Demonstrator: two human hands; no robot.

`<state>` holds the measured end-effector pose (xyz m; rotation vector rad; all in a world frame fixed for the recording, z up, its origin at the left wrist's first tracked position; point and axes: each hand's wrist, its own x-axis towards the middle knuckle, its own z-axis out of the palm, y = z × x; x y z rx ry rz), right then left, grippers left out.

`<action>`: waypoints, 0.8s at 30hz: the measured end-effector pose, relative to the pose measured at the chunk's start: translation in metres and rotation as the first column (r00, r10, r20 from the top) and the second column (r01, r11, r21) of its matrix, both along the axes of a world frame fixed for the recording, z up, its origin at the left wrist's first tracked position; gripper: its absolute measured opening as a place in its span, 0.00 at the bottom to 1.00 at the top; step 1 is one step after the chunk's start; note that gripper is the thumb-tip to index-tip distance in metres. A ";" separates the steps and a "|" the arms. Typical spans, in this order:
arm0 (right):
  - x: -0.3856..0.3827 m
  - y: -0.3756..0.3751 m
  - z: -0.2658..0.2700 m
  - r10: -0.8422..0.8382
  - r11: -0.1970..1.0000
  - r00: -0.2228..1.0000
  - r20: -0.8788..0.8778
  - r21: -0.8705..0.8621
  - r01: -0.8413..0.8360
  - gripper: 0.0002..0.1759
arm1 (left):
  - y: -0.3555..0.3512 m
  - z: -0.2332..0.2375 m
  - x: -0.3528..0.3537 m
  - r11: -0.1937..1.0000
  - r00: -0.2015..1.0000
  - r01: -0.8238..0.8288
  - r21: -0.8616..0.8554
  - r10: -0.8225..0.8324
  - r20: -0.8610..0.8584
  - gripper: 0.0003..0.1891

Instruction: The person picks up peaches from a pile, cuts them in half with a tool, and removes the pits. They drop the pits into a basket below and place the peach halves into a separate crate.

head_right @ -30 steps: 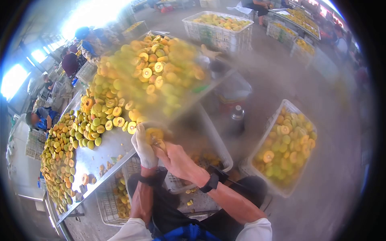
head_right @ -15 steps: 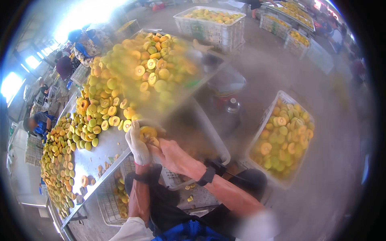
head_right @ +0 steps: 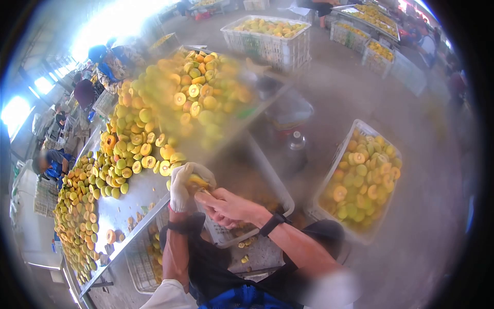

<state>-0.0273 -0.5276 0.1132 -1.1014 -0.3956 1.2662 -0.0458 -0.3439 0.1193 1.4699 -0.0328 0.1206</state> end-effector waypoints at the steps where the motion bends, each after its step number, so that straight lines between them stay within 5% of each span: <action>1: 0.001 0.000 -0.003 -0.013 1.000 1.000 -0.017 0.022 0.013 0.31 | -0.001 -0.001 0.002 1.000 1.000 0.000 -0.023 0.000 -0.005 0.26; 6: -0.011 0.008 -0.005 -0.147 0.987 0.989 -0.022 0.059 0.148 0.31 | -0.011 -0.008 0.007 0.955 0.998 -0.032 -0.296 0.016 -0.059 0.25; 10: -0.018 0.019 -0.009 -0.307 0.950 0.948 0.082 0.079 0.301 0.32 | -0.025 -0.006 0.011 0.767 0.976 -0.175 -0.617 0.052 -0.212 0.23; 13: -0.022 0.027 -0.014 -0.426 0.900 0.853 0.303 0.044 0.433 0.32 | -0.026 -0.013 0.018 0.730 0.964 -0.213 -0.650 0.047 -0.263 0.22; 14: -0.018 0.037 -0.044 -0.496 0.847 0.568 0.656 0.222 0.484 0.31 | -0.027 -0.012 0.016 0.753 0.972 -0.166 -0.636 0.016 -0.235 0.21; 17: -0.025 0.032 -0.033 -0.527 0.807 0.525 0.668 0.200 0.556 0.25 | -0.037 0.002 0.014 0.772 0.927 -0.332 -0.542 0.161 -0.338 0.21; 20: -0.030 0.026 -0.029 -0.444 0.806 0.354 0.823 0.194 0.559 0.19 | -0.016 -0.028 0.019 0.639 0.944 -0.324 -0.698 0.168 -0.284 0.23; 24: -0.034 0.014 -0.020 -0.369 0.807 0.177 0.913 0.219 0.549 0.18 | 0.000 0.003 0.007 0.689 0.789 -0.612 -0.390 0.566 -0.238 0.24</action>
